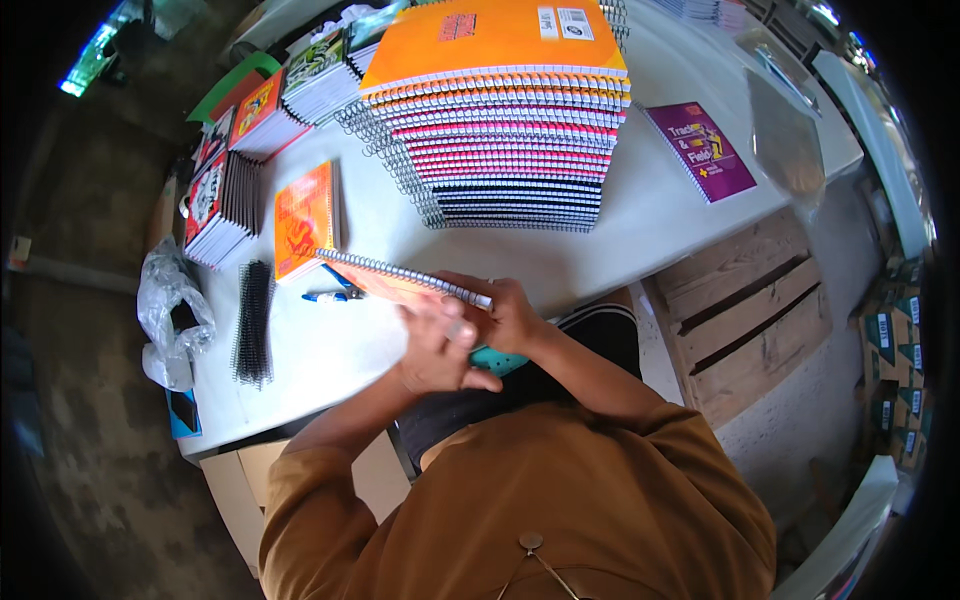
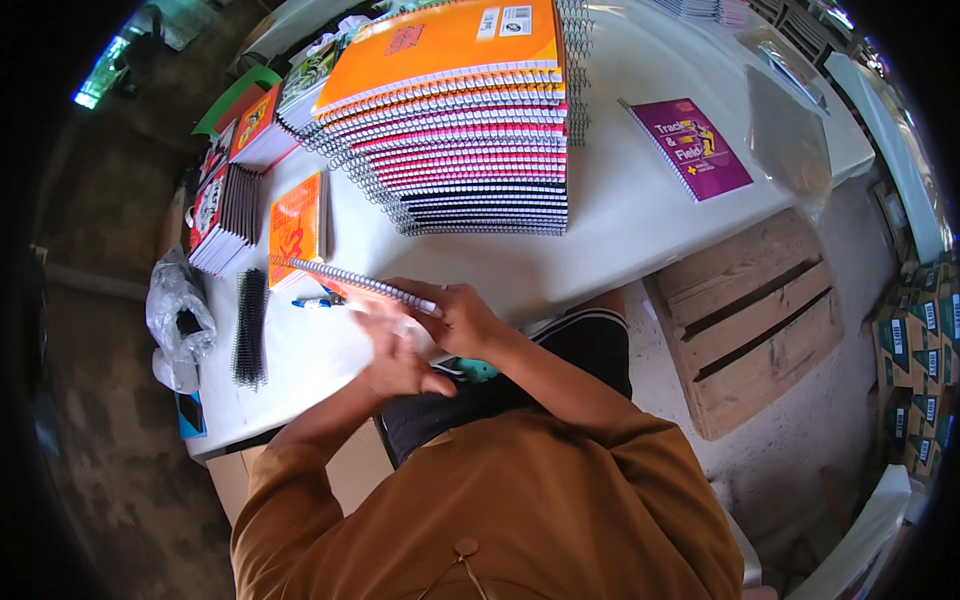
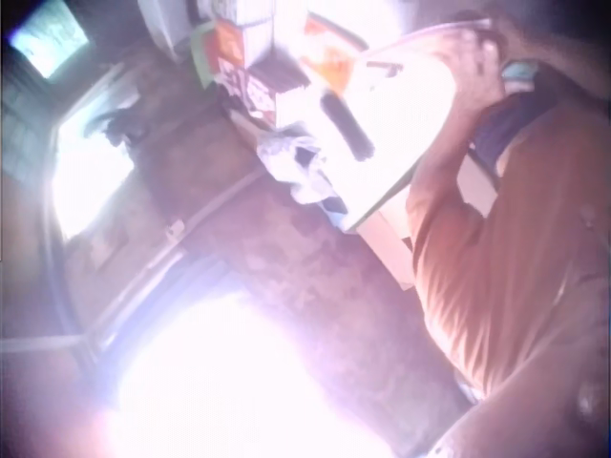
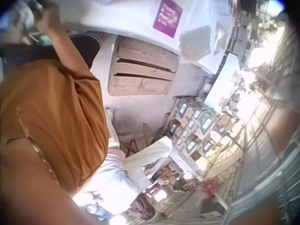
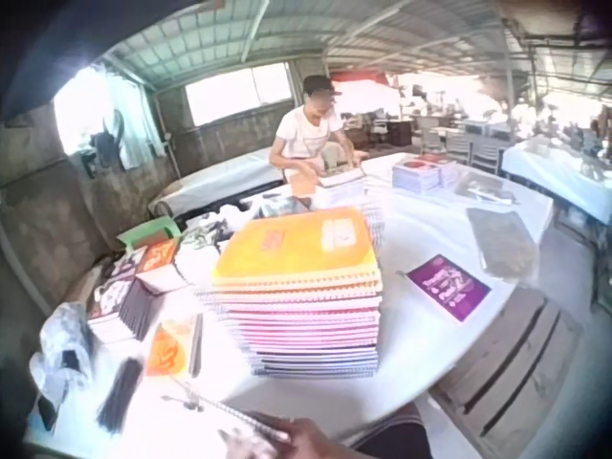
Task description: The person threads a plastic spiral through the punched holes of several notebooks one at a time and stacks the finished notebooks on a table.
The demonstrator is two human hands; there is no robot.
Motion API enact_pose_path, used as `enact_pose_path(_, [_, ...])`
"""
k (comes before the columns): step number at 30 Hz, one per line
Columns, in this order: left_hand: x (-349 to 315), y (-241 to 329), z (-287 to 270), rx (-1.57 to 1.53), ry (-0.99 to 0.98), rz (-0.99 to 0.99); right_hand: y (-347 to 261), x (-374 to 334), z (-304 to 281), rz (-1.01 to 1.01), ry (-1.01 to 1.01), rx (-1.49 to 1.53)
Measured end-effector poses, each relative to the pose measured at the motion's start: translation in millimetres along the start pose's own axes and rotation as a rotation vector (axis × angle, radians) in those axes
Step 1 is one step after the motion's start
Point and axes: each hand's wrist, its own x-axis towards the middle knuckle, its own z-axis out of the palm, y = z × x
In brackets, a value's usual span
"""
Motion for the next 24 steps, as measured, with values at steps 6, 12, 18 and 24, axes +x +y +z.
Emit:
enact_pose_path(6, [57.8,-11.1,-15.7,0.025,-0.097,-0.318,15.6,-13.3,0.1,0.078,-0.116,-0.07])
enact_pose_path(12, [100.9,-20.5,-46.3,-0.223,-0.257,-0.299,13.7,-5.4,-10.2,0.144,-0.094,0.022])
enact_pose_path(18, [117.1,-36.4,-73.6,-0.241,-0.323,-0.301,-16.9,9.6,-14.8,0.24,-0.191,0.123])
enact_pose_path(24, [135.5,-35.2,-98.2,-0.362,-0.305,-0.475,-47.5,24.1,-22.6,0.139,-0.219,0.077])
